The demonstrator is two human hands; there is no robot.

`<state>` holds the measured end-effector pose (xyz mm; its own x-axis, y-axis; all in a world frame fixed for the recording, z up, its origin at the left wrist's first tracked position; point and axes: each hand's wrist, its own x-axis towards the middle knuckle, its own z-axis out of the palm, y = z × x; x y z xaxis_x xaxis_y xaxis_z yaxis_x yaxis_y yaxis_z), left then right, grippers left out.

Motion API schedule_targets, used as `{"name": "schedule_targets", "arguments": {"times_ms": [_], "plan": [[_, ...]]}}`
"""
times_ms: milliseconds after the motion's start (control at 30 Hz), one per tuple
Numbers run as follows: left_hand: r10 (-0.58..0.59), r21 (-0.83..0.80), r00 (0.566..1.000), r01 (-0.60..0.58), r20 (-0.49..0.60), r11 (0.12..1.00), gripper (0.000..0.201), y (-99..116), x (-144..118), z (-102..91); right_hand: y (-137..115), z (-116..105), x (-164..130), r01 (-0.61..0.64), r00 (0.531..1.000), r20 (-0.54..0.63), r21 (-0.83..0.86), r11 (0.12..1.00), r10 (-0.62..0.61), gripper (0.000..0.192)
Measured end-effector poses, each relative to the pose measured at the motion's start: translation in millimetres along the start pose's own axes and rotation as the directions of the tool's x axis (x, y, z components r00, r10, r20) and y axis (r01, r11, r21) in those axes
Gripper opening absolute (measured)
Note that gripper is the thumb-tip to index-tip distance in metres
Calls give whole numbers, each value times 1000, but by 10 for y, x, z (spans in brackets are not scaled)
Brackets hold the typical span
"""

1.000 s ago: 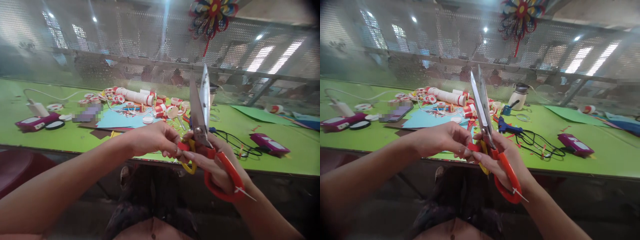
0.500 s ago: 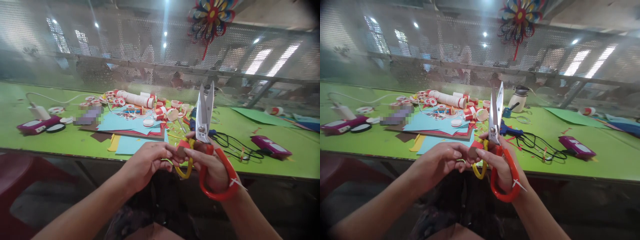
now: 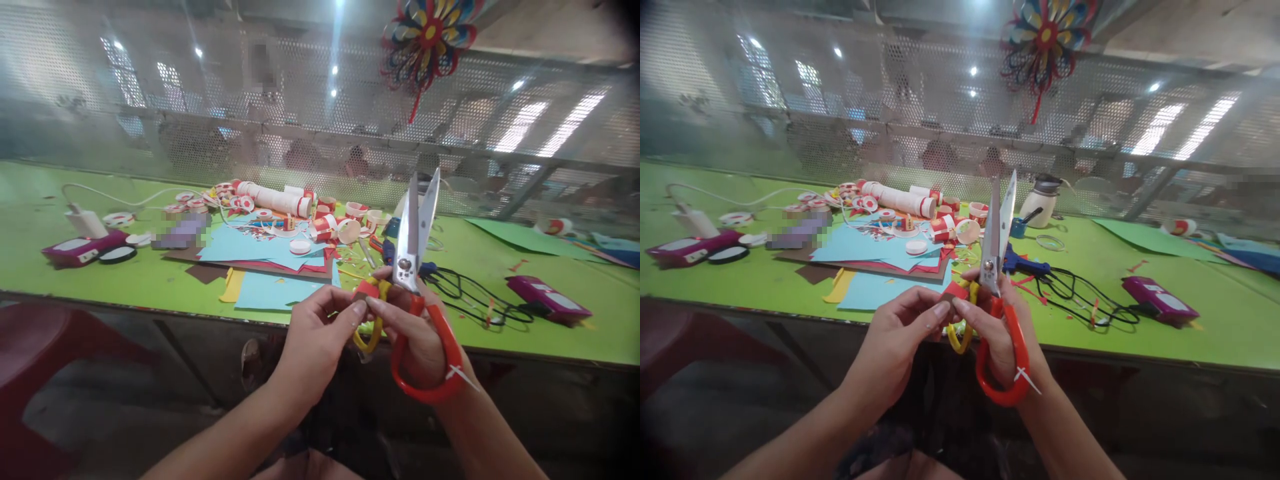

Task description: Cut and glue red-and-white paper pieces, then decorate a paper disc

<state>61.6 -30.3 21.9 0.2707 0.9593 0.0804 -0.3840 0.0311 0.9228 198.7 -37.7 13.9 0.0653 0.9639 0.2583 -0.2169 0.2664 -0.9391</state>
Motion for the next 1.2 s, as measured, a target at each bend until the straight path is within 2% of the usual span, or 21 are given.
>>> {"name": "schedule_targets", "arguments": {"times_ms": [233, 367, 500, 667, 967, 1100, 1200], "plan": [[-34, -98, 999, 31, -27, 995, 13, -23, 17, 16, 3, 12, -11, 100, 993, -47, -202, 974, -112, 32], [-28, -115, 999, 25, -29, 993, 12, -29, 25, -2, 9, 1, -15, 114, 990, -42, -281, 953, -131, 30], [-24, -102, 999, 19, -42, 995, 13, -50, 41, -18, 33, 14, -12, 141, 989, -2, -267, 953, -147, 30], [-14, -64, 997, 10, -71, 998, 14, -68, 62, -33, 22, 72, -1, 148, 986, -35, -259, 955, -163, 31], [-33, -94, 996, 25, -86, 995, 13, -82, 81, -64, 25, 71, 33, 173, 983, -9, -280, 944, -183, 31], [-36, -104, 995, 26, -93, 994, 13, -105, 94, -97, 14, 76, 57, 158, 987, 21, -305, 939, -159, 32], [-20, -91, 994, 10, -104, 996, 14, -110, 107, -149, -62, 57, 23, 93, 996, 23, -331, 939, -91, 32]]}}
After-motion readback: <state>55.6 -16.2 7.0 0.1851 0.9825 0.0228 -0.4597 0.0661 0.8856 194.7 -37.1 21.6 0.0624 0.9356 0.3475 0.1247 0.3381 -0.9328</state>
